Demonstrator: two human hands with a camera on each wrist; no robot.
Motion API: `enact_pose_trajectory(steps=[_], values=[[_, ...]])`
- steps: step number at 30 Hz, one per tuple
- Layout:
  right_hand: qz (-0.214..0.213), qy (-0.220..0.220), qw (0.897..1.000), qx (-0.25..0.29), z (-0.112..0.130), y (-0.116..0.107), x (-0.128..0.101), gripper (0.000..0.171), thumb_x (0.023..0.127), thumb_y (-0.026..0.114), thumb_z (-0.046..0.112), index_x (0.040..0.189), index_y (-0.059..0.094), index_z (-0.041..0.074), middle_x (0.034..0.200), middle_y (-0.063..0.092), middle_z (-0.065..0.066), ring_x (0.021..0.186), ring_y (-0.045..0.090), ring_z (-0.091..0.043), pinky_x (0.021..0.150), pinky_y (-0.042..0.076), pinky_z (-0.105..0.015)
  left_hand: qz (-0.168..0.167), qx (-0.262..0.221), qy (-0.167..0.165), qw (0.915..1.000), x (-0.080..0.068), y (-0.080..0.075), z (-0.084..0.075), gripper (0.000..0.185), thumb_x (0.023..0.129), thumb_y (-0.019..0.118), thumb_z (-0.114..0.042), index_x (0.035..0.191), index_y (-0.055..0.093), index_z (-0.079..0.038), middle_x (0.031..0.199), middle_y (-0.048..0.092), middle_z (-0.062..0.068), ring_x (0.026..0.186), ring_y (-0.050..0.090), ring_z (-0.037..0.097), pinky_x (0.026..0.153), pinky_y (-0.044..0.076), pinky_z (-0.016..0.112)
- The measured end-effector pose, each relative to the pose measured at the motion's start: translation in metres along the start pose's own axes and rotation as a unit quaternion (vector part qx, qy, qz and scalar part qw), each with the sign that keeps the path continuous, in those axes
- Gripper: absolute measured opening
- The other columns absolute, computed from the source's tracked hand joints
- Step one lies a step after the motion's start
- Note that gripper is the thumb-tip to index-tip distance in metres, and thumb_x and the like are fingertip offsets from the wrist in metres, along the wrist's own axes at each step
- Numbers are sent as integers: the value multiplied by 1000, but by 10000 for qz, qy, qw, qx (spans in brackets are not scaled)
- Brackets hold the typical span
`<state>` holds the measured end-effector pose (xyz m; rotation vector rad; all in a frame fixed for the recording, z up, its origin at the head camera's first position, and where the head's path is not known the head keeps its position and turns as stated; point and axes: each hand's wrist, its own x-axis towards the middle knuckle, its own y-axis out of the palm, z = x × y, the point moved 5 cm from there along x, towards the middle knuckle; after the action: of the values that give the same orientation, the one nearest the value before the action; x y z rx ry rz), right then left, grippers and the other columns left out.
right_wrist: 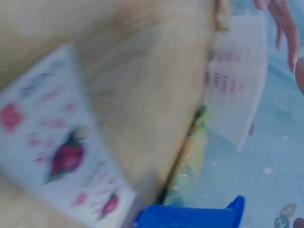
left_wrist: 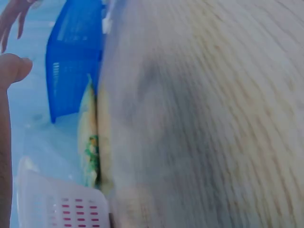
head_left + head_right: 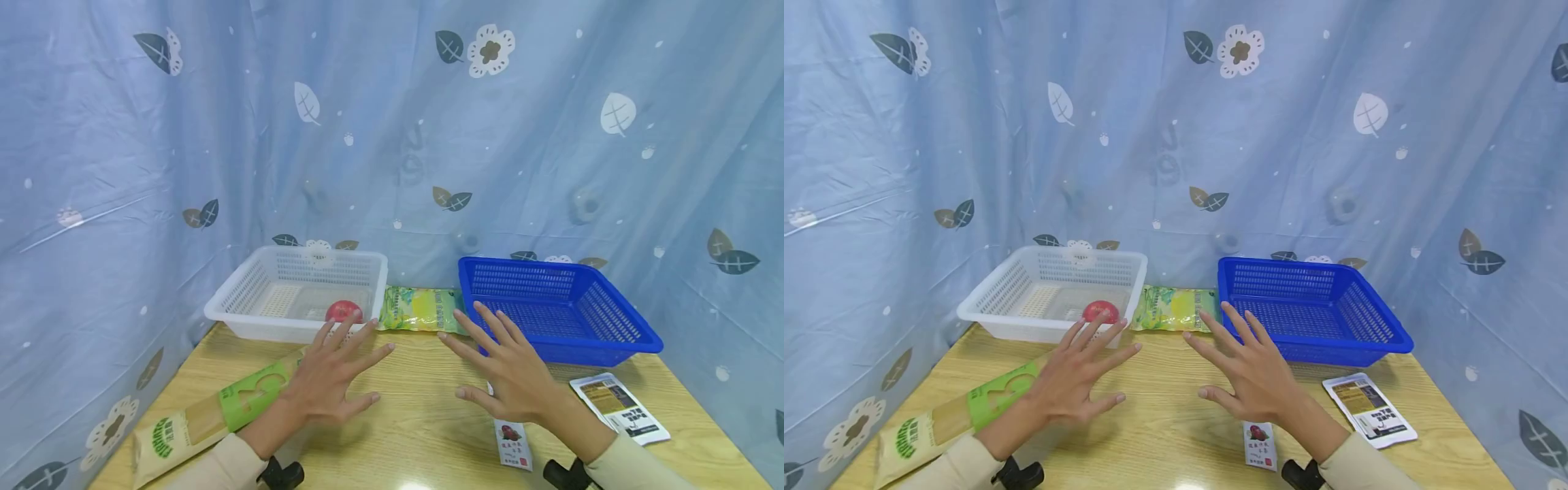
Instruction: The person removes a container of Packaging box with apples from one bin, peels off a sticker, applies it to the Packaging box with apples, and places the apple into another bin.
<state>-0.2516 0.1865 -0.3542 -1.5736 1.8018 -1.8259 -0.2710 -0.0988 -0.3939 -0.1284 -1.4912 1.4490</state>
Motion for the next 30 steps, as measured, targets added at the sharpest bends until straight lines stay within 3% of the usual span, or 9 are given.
enact_pose_trajectory(steps=[10,16,25,28,30], values=[[-368,235,9988,200,-7,-1,23,77,99,31,73,157,41,23,167,24,-8,153,19,-40,116,23,-68,-347,-402,-702,9961,0,-4,9,75,87,56,-64,155,43,-34,163,32,8,152,22,39,112,34,64],[-475,248,9978,382,-1,3,36,75,100,32,70,158,37,24,167,26,-8,153,21,-39,114,27,-69,-743,-684,-1170,9880,-7,-6,18,73,84,64,-53,149,50,-24,153,44,10,143,37,37,107,41,61],[-596,86,9967,542,6,2,65,73,102,31,68,158,38,21,166,27,-9,152,22,-40,113,33,-66,-1822,-1126,-1745,9611,-20,-6,28,67,80,70,-37,138,57,-7,133,58,14,124,51,36,103,42,53],[-518,109,9970,562,6,3,73,72,102,33,67,159,35,22,166,27,-8,152,23,-39,113,34,-65,-2332,-1298,-1960,9436,-22,-5,30,60,81,70,-31,132,60,-2,125,61,16,115,54,37,95,44,49],[-480,117,9969,618,5,3,79,72,102,34,65,160,33,22,166,27,-9,152,23,-39,114,34,-65,-2749,-1466,-2115,9264,-23,-3,32,55,81,71,-25,128,60,1,119,62,17,106,54,36,89,45,43]])
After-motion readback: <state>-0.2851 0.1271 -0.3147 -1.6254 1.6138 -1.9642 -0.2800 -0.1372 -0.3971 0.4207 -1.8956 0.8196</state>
